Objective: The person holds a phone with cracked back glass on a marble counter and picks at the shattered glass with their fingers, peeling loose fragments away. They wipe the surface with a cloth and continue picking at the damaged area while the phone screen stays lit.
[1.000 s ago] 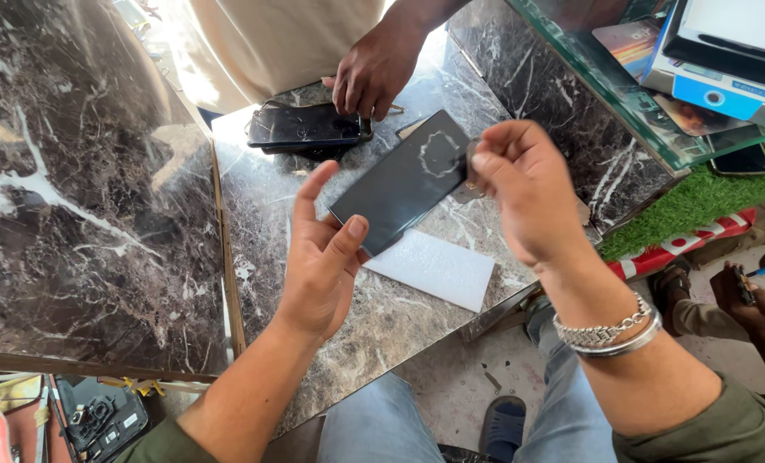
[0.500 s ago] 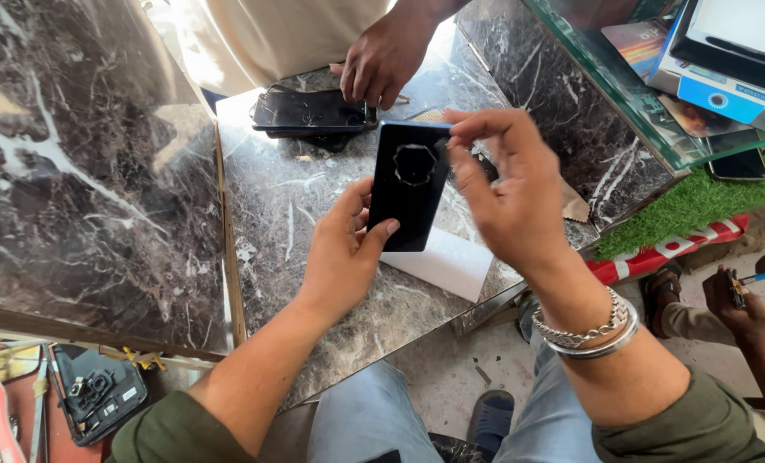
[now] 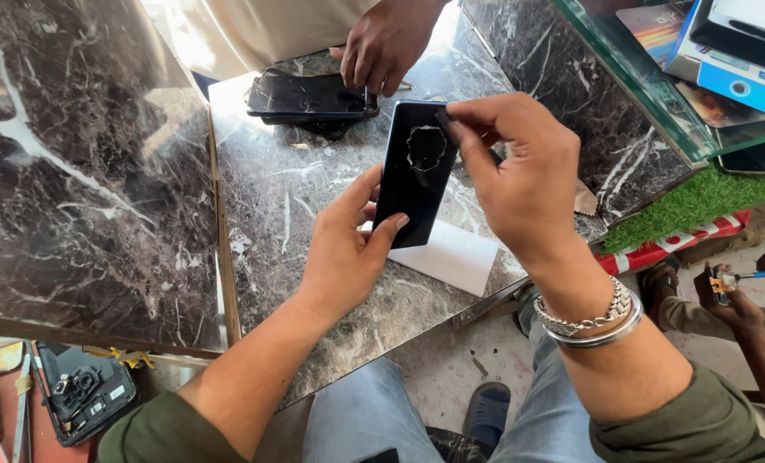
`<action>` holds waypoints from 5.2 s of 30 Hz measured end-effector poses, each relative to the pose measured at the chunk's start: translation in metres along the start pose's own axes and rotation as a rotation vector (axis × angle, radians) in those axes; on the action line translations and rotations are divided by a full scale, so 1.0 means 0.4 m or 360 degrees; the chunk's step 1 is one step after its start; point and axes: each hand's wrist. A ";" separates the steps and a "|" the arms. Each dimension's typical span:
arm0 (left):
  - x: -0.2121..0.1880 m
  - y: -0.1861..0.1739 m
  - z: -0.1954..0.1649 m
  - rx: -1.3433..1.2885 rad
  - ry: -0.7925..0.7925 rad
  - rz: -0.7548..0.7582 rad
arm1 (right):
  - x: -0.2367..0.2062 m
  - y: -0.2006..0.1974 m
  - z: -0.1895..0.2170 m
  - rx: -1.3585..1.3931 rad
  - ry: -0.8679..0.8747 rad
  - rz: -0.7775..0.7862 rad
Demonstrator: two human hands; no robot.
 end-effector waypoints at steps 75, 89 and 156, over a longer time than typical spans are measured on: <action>-0.007 0.003 -0.036 0.0125 0.0151 0.0049 | 0.098 -0.067 -0.041 -0.0302 -0.0472 0.0507; -0.008 0.003 -0.030 0.0119 0.0169 0.0051 | 0.131 -0.066 -0.026 -0.0261 -0.0565 0.0820; -0.002 -0.009 -0.037 0.0011 -0.0023 0.0118 | 0.056 -0.010 0.002 -0.0116 -0.0142 0.0236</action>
Point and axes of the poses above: each hand's wrist, its own x-axis towards the middle knuckle, its own y-axis out of the palm, z = x × y, and after that the axes turned 9 degrees about x, right-handed
